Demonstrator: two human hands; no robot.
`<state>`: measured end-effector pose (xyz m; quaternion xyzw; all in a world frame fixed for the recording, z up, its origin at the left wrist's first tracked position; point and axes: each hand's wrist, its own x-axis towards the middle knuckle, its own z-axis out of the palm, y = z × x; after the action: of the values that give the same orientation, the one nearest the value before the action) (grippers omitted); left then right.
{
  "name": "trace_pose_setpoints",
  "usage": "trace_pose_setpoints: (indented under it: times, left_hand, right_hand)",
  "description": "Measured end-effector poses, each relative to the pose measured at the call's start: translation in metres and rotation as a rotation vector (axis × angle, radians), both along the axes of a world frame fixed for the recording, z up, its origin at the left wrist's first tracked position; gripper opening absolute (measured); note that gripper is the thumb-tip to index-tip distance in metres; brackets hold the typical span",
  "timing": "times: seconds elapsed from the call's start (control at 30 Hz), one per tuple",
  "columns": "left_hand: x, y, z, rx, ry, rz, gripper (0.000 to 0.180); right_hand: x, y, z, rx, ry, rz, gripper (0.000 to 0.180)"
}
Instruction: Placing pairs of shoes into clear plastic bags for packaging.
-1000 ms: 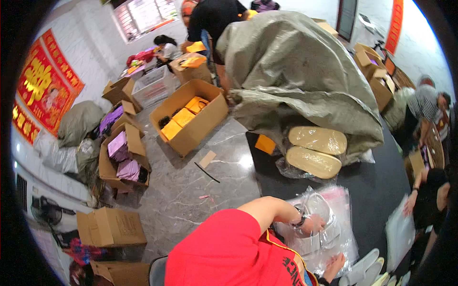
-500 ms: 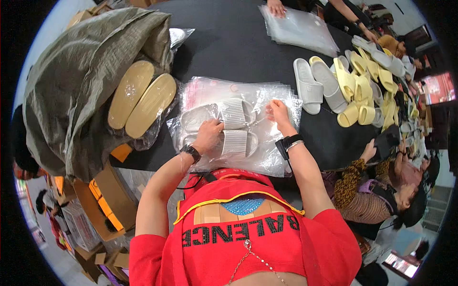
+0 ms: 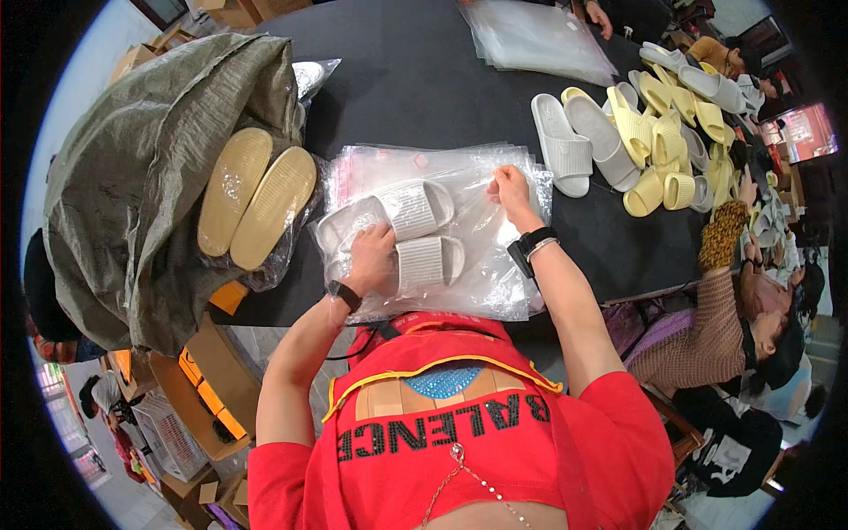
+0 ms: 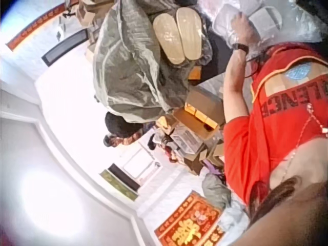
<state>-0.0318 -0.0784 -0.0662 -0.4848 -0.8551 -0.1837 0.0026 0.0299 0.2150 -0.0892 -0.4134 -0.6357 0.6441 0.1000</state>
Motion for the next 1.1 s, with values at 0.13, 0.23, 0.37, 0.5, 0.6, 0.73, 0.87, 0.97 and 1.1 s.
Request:
trace_pose_setpoints:
  times: [0.13,0.23,0.37,0.5,0.6,0.73,0.87,0.97,1.1]
  left_hand:
    - [0.001,-0.007,0.006,-0.03,-0.002,0.017,0.027]
    - [0.0,-0.009,0.007,-0.065,-0.049,0.027,0.028]
    - [-0.008,-0.014,0.009,-0.119,-0.126,0.002,0.029]
    - [-0.016,-0.011,0.005,-0.055,-0.102,-0.046,0.028]
    - [-0.022,-0.002,-0.001,-0.09,-0.078,-0.094,0.025]
    - [-0.025,-0.005,-0.011,-0.049,-0.148,-0.168,0.027]
    - [-0.03,-0.023,-0.025,-0.023,-0.165,-0.22,0.029]
    - [-0.058,-0.04,-0.074,0.075,-0.112,-0.325,0.04]
    - [-0.051,-0.02,-0.057,0.073,-0.119,-0.39,0.041]
  right_hand:
    - [0.007,-0.004,0.01,0.005,0.001,-0.04,0.014]
    - [0.014,0.013,0.008,0.277,-0.06,0.068,0.017]
    - [0.015,0.023,0.023,0.307,-0.016,0.206,0.019]
    - [0.023,0.033,0.022,-0.059,0.091,0.249,0.02]
    - [0.037,0.039,0.027,-0.125,0.076,0.199,0.017]
    - [0.04,0.043,0.009,-0.098,0.068,0.153,0.017]
    - [0.012,0.025,-0.013,0.044,0.215,0.133,0.014]
    - [-0.004,0.011,-0.004,0.386,0.152,-0.056,0.016]
    - [0.003,0.018,-0.023,0.521,0.114,-0.18,0.02]
